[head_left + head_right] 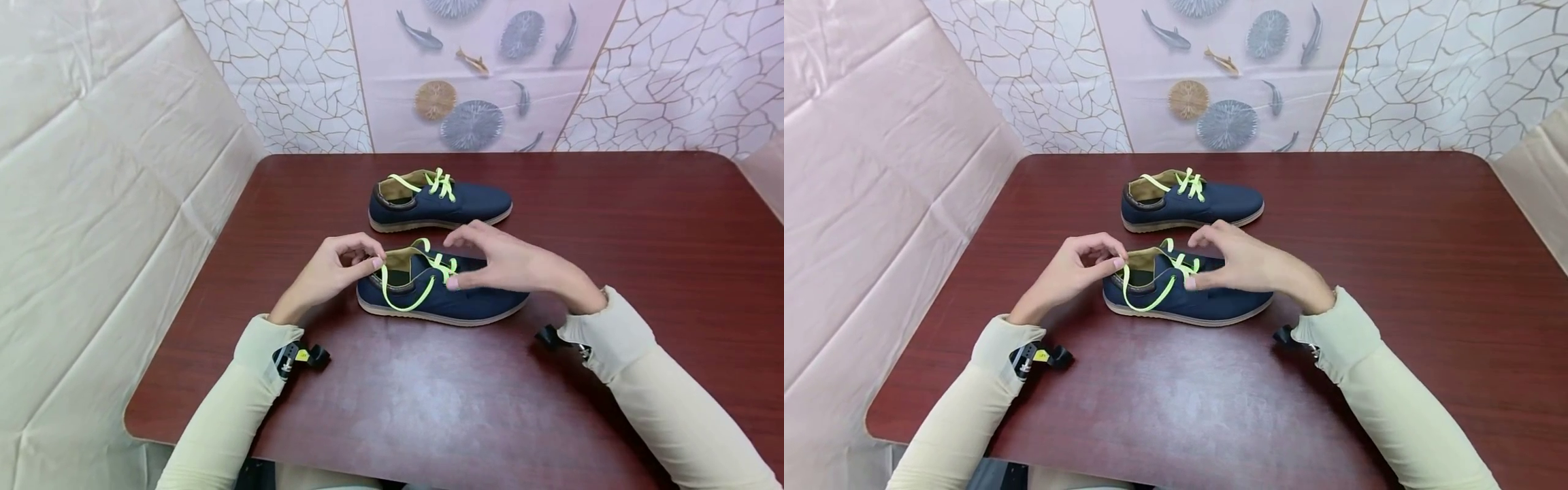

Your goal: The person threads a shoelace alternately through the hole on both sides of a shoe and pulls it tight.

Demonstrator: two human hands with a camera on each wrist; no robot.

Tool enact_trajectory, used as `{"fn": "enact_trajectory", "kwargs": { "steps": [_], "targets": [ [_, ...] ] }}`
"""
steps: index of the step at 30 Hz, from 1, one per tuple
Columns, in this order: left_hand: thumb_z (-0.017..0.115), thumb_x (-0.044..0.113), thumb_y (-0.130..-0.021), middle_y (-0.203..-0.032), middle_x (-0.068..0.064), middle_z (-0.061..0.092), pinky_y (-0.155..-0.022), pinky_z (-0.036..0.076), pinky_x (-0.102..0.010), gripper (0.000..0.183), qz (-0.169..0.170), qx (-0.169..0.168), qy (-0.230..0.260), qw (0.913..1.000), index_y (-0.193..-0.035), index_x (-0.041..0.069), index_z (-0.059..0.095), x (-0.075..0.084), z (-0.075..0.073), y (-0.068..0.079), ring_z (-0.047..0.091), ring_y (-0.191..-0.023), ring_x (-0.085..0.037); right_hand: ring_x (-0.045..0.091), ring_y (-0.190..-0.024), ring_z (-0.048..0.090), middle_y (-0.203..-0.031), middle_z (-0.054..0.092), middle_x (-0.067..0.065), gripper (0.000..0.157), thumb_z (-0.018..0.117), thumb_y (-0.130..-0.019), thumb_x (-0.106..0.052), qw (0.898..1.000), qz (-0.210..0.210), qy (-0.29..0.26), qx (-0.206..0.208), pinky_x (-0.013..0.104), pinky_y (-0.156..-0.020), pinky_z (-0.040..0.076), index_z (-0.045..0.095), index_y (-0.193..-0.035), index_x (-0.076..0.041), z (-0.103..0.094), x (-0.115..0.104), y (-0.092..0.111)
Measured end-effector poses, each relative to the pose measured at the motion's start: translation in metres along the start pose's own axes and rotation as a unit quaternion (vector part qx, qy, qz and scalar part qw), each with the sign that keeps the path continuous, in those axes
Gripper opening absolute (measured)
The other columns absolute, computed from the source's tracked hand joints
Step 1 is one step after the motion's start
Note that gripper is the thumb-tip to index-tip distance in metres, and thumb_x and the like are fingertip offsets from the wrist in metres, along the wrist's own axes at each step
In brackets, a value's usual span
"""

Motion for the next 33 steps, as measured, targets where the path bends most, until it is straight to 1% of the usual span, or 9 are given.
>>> {"fn": "enact_trajectory", "kwargs": {
  "steps": [4, 8, 13, 16, 18, 22, 26, 29, 33],
  "targets": [
    [0.072, 0.013, -0.101, -0.088, -0.005, 0.067, -0.065, 0.045, -0.027, 0.008, 0.0, 0.04, -0.024, 0.9989, -0.108, 0.009, 0.074, 0.001, -0.006, 0.002, 0.055, -0.071, -0.02, 0.032, -0.14, 0.046, -0.146, 0.051, 0.015, 0.09, 0.089, -0.084, -0.047, 0.997, -0.015, 0.062, -0.043, 0.054, -0.116, 0.038, 0.048, -0.152, -0.003, 0.015, -0.006, 0.002],
    [0.073, 0.013, -0.101, -0.091, -0.004, 0.071, -0.067, 0.048, -0.026, 0.011, 0.0, 0.104, -0.033, 0.994, -0.109, 0.007, 0.074, 0.003, -0.017, 0.003, 0.061, -0.075, -0.017, 0.037, -0.145, 0.044, -0.153, 0.047, 0.017, 0.108, 0.09, -0.081, -0.051, 0.991, 0.008, 0.112, -0.074, 0.058, -0.115, 0.039, 0.035, -0.159, -0.002, 0.026, -0.003, 0.003],
    [0.073, 0.009, -0.099, -0.089, -0.011, 0.071, -0.056, 0.043, -0.023, 0.011, -0.007, 0.199, -0.045, 0.9789, -0.109, 0.004, 0.075, 0.003, -0.032, 0.004, 0.057, -0.063, -0.023, 0.04, -0.146, 0.043, -0.158, 0.045, 0.017, 0.115, 0.09, -0.078, -0.056, 0.982, 0.032, 0.166, -0.085, 0.064, -0.113, 0.038, 0.03, -0.161, -0.003, 0.03, 0.002, 0.003],
    [0.074, 0.008, -0.099, -0.088, -0.014, 0.07, -0.052, 0.041, -0.021, 0.012, -0.042, 0.24, -0.052, 0.9685, -0.108, 0.001, 0.075, -0.007, -0.039, 0.006, 0.056, -0.058, -0.026, 0.039, -0.146, 0.044, -0.157, 0.046, 0.017, 0.115, 0.091, -0.077, -0.055, 0.981, 0.022, 0.174, -0.084, 0.064, -0.114, 0.038, 0.031, -0.16, -0.002, 0.032, 0.002, 0.002],
    [0.074, 0.008, -0.098, -0.089, -0.014, 0.072, -0.051, 0.042, -0.02, 0.012, -0.073, 0.249, -0.055, 0.9641, -0.107, -0.001, 0.075, -0.015, -0.041, 0.008, 0.057, -0.057, -0.026, 0.037, -0.145, 0.044, -0.157, 0.046, 0.016, 0.117, 0.092, -0.076, -0.055, 0.981, 0.017, 0.174, -0.085, 0.065, -0.114, 0.036, 0.031, -0.16, -0.002, 0.034, 0.002, 0.002],
    [0.072, 0.003, -0.095, -0.084, -0.01, 0.073, -0.053, 0.044, -0.019, 0.009, -0.123, 0.233, -0.05, 0.9634, -0.101, -0.002, 0.076, -0.029, -0.039, 0.008, 0.057, -0.056, -0.016, 0.035, -0.146, 0.044, -0.157, 0.045, 0.015, 0.118, 0.093, -0.074, -0.053, 0.978, 0.019, 0.189, -0.089, 0.064, -0.114, 0.037, 0.028, -0.159, -0.003, 0.036, 0.003, 0.002],
    [0.07, 0.004, -0.099, -0.089, -0.009, 0.075, -0.055, 0.047, -0.021, 0.01, -0.154, 0.181, -0.054, 0.9698, -0.107, 0.0, 0.075, -0.036, -0.03, 0.005, 0.058, -0.06, -0.014, 0.033, -0.144, 0.046, -0.154, 0.048, 0.016, 0.115, 0.092, -0.075, -0.051, 0.976, 0.016, 0.201, -0.082, 0.061, -0.113, 0.04, 0.03, -0.158, -0.002, 0.035, 0.002, -0.001],
    [0.069, 0.015, -0.104, -0.102, -0.011, 0.078, -0.056, 0.049, -0.025, 0.018, -0.167, 0.137, -0.067, 0.9739, -0.118, 0.004, 0.073, -0.038, -0.023, 0.004, 0.058, -0.063, -0.017, 0.033, -0.14, 0.05, -0.151, 0.05, 0.016, 0.111, 0.092, -0.075, -0.049, 0.977, 0.003, 0.201, -0.074, 0.06, -0.109, 0.044, 0.032, -0.156, -0.001, 0.036, 0.001, -0.002],
    [0.064, 0.029, -0.108, -0.114, -0.01, 0.077, -0.062, 0.053, -0.03, 0.032, -0.162, 0.099, -0.063, 0.9797, -0.13, 0.007, 0.07, -0.039, -0.017, 0.002, 0.063, -0.073, -0.02, 0.032, -0.137, 0.053, -0.147, 0.054, 0.016, 0.109, 0.091, -0.074, -0.05, 0.975, -0.004, 0.212, -0.065, 0.059, -0.106, 0.046, 0.035, -0.154, -0.002, 0.036, 0.001, 0.0]
  ]
}}
Point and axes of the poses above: each hand's wrist, its own y-axis away from the middle knuckle, its own z-axis out of the palm, x = y × z, the point moved 9 cm from there along -y, towards the middle knuckle
